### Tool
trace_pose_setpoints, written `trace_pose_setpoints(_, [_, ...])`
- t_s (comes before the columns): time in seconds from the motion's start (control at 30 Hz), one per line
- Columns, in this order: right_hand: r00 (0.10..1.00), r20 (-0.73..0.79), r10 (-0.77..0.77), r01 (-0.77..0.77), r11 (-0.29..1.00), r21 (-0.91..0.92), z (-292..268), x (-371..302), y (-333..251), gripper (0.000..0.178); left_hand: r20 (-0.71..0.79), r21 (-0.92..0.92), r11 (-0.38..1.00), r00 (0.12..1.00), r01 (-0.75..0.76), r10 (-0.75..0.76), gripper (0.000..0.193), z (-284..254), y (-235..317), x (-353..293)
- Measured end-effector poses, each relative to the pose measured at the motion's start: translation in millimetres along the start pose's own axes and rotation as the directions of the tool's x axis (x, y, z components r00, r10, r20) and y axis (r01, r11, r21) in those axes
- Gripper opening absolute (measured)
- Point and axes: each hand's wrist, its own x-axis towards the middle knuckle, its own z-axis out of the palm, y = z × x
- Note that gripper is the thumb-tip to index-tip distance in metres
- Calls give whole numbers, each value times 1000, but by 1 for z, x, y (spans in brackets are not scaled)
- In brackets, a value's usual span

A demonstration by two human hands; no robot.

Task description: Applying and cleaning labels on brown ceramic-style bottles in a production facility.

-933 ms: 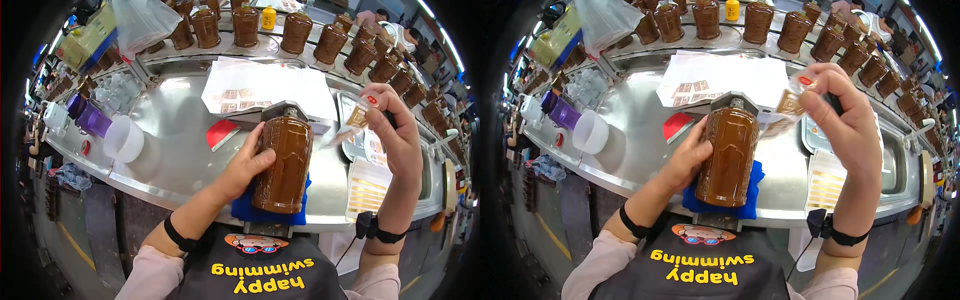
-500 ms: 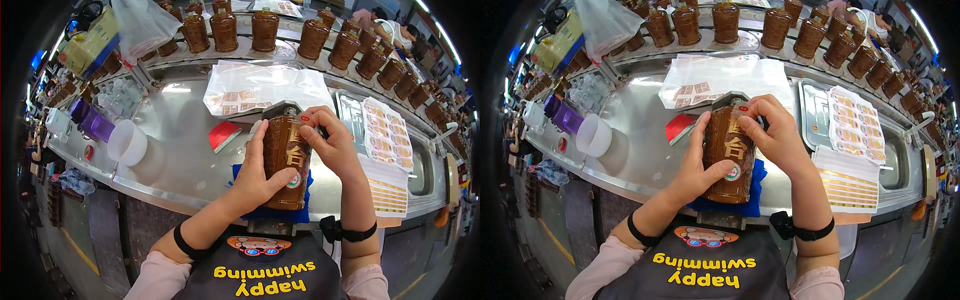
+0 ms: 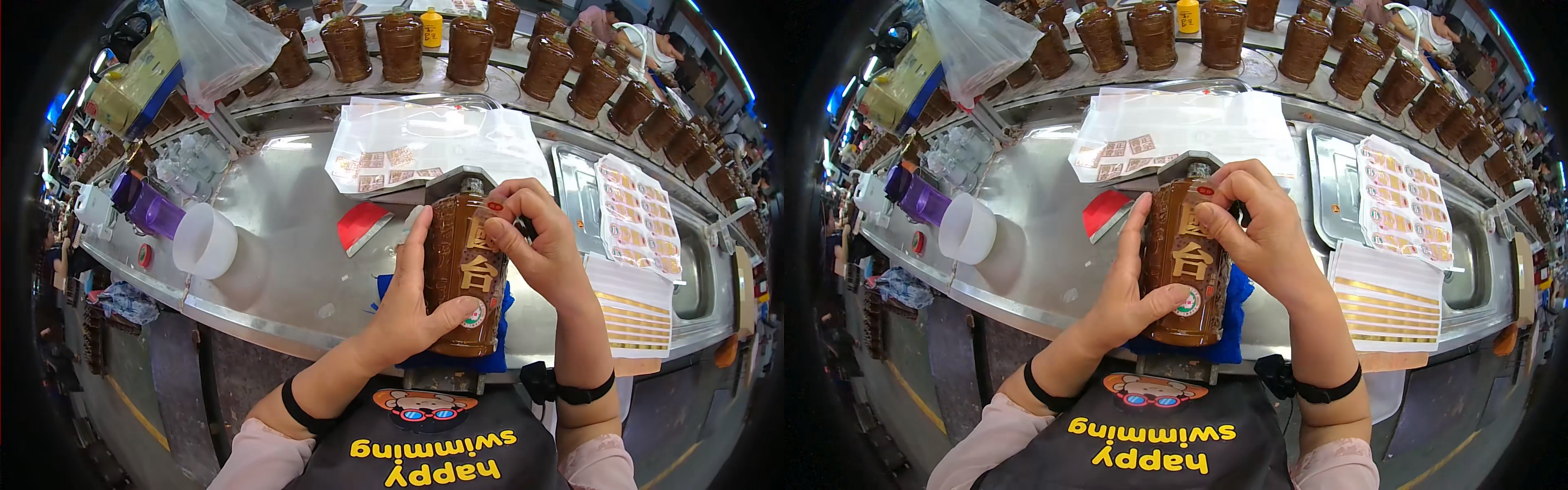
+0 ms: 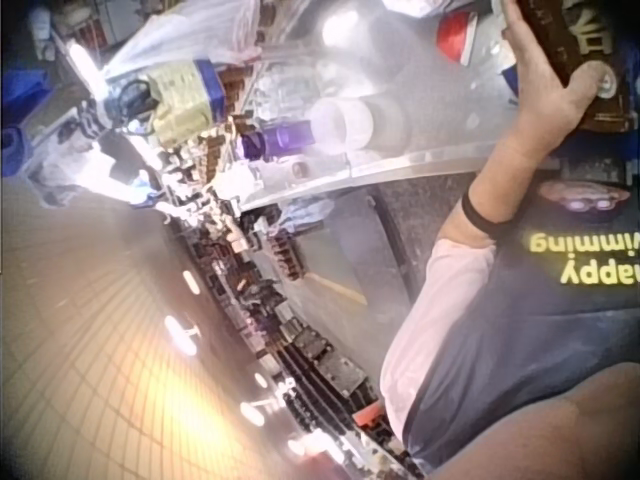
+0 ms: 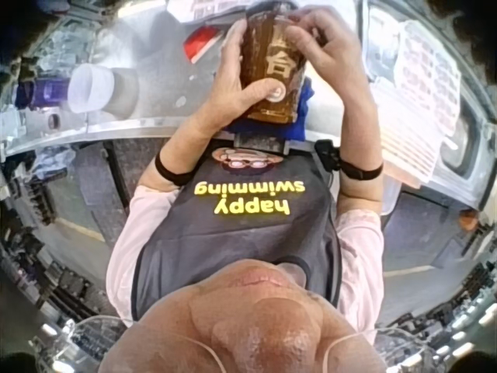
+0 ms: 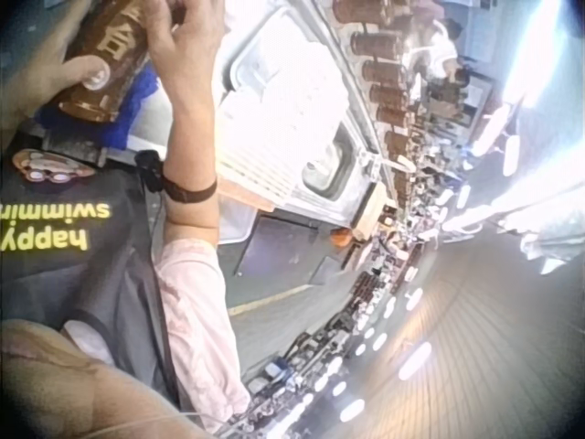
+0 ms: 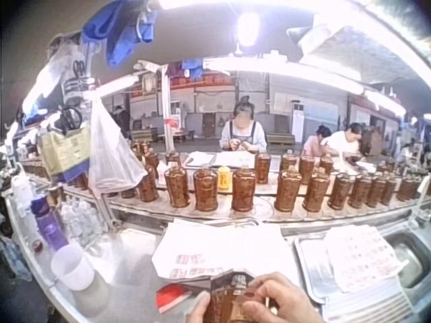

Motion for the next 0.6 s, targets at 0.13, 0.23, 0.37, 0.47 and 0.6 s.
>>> trace_pose_setpoints(0.13, [1000,-4,-9,9,1000,-25,2,1,2,20,1,-78,997,1000,13,-13,104,0,0,1])
trace_pose_setpoints(0.23, [1000,0,-18,18,999,-31,3,3,5,21,3,-46,999,1000,19,-19,104,-2,0,2])
trace_pose_setpoints(0.37, [1000,1,-2,2,1000,-13,4,4,6,22,-17,-106,993,998,51,-53,103,-2,-5,4])
trace_pose_setpoints(0.47, [1000,-4,-3,3,1000,-28,5,5,6,22,-23,-3,1000,1000,18,-18,103,-3,-4,6])
trace_pose_setpoints(0.6, [1000,-1,3,-3,1000,-24,6,6,6,22,-29,-50,999,1000,-3,1,103,-1,-3,6])
